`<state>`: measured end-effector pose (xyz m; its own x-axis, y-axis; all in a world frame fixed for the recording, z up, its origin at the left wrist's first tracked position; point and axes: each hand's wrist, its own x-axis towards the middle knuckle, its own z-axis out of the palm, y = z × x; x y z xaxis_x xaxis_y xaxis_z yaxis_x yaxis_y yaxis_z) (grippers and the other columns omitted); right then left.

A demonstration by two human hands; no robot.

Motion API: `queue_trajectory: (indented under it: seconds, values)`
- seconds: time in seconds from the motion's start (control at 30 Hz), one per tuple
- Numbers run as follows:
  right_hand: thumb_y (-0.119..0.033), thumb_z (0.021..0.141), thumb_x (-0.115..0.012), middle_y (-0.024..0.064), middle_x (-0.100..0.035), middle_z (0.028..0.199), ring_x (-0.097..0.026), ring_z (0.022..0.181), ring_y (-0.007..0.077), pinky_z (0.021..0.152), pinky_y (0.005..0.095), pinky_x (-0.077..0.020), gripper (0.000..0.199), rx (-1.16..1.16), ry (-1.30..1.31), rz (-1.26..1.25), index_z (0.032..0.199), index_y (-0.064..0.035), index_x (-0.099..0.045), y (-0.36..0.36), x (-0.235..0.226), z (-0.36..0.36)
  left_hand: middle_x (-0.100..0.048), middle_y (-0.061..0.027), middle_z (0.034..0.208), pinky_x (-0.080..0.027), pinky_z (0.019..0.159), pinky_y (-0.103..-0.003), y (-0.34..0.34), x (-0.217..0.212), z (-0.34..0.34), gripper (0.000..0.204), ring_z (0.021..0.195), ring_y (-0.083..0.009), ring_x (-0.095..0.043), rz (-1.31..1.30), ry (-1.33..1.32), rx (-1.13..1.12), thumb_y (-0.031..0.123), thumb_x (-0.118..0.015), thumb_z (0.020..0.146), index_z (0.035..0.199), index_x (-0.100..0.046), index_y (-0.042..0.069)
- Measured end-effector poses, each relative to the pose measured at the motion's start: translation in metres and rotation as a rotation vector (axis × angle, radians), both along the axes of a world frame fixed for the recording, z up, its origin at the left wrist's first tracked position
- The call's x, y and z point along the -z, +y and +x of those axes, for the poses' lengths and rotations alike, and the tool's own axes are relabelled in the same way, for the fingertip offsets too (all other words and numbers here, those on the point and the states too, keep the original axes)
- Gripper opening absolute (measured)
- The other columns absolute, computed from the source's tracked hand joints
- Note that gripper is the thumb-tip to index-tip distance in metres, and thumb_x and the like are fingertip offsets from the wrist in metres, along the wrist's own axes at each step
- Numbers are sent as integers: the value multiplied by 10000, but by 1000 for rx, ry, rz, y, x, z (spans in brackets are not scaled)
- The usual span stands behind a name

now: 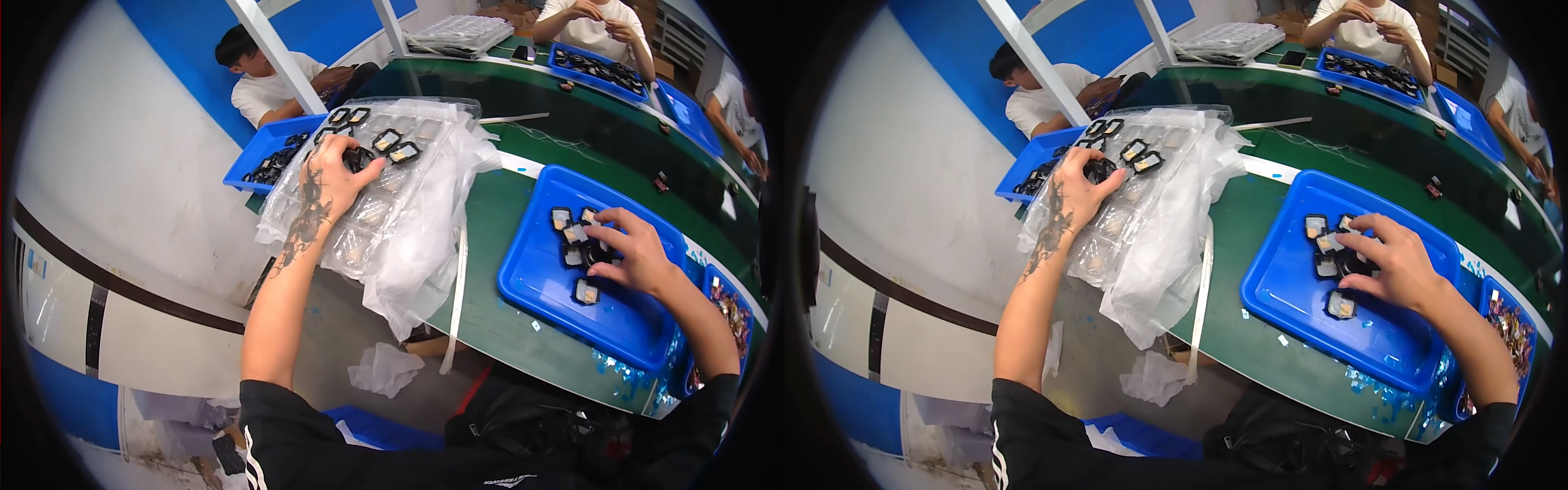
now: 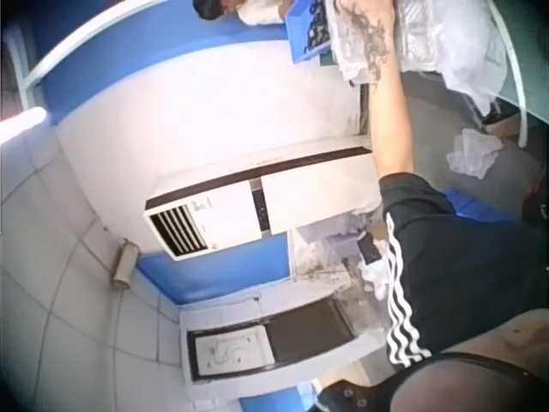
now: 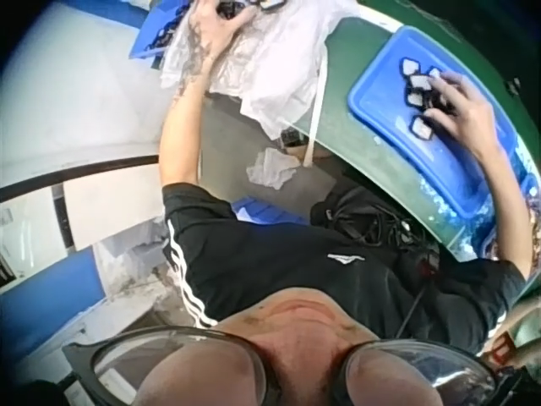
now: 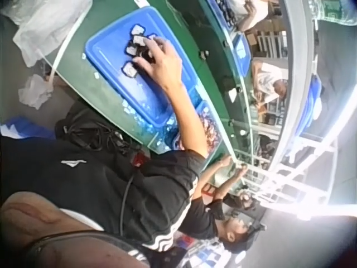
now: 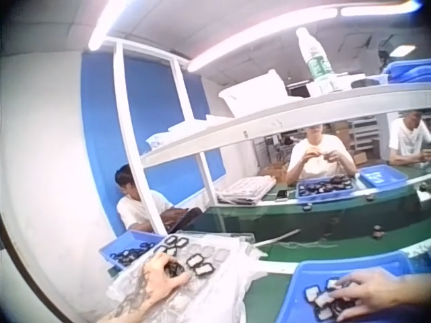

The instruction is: Unpack small electronic modules from plastic protective trays and sort them into a storage container.

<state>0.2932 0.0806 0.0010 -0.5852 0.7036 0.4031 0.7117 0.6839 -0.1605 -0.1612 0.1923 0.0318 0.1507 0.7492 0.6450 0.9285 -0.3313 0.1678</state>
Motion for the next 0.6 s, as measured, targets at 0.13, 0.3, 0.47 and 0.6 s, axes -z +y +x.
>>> queue_trajectory:
  seconds: [0.13,0.3,0.47,0.6]
  values:
    - [-268,638,-857,141,-560,1199,-616,986,315,833,396,-535,577,21,39,47,1159,-115,-663,-13,-11,12,-668,-109,924,-527,761,-372,3,-14,9,416,843,-282,-671,92,-61,3,365,-816,704,922,-689,35]
    - [-147,672,-832,147,-543,1203,-612,1011,304,834,380,-533,555,96,82,69,1191,-105,-637,-34,-24,30,-663,-101,876,-531,729,-343,-11,-48,70,359,783,-247,-670,141,-150,149,282,-840,675,875,-690,24]
    - [-104,737,-780,174,-518,1235,-568,1109,332,907,395,-498,481,189,132,23,1193,-77,-628,-46,-16,47,-641,-134,890,-534,706,-394,-57,-21,205,375,844,-284,-653,-111,-136,493,299,-820,665,876,-666,30]
    - [-72,770,-733,210,-491,1259,-532,1163,371,975,414,-454,439,236,165,0,1190,-40,-612,-49,0,56,-590,-169,1011,-475,797,-428,-75,60,276,501,984,-316,-564,31,11,658,383,-772,703,985,-618,0]
